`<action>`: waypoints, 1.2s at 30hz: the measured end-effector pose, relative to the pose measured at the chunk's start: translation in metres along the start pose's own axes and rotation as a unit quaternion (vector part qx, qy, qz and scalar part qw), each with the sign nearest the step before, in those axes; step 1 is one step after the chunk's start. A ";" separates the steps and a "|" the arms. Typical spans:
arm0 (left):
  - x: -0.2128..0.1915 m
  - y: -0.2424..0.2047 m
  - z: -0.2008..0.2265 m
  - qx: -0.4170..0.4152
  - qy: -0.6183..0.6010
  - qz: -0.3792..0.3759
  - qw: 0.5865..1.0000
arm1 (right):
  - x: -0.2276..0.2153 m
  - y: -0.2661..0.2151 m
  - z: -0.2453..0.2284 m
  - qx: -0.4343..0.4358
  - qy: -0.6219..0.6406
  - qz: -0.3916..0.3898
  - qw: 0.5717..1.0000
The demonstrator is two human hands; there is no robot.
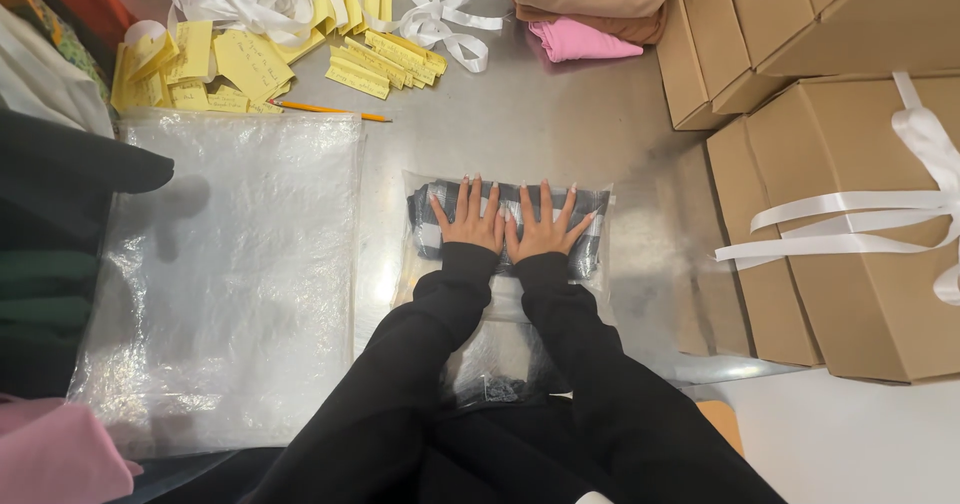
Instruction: The person places a plastic-wrapped folded garment into a cardboard box, closes the lid, and ties a white ribbon around the box to secure it. The person then adjusts the ribbon and ties a neat bow on top of the box.
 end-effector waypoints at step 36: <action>-0.009 -0.018 -0.142 -0.288 -0.143 -0.227 0.919 | 0.043 -0.048 0.141 0.111 0.136 -0.042 0.983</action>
Point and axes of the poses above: each hand's wrist, its own y-axis towards the middle knuckle, its own x-axis out of the palm, z = x × y, the point moved 2 cm from there along y, towards the middle knuckle, and after that the axes turned 2 degrees about z, right-handed, at the moved point
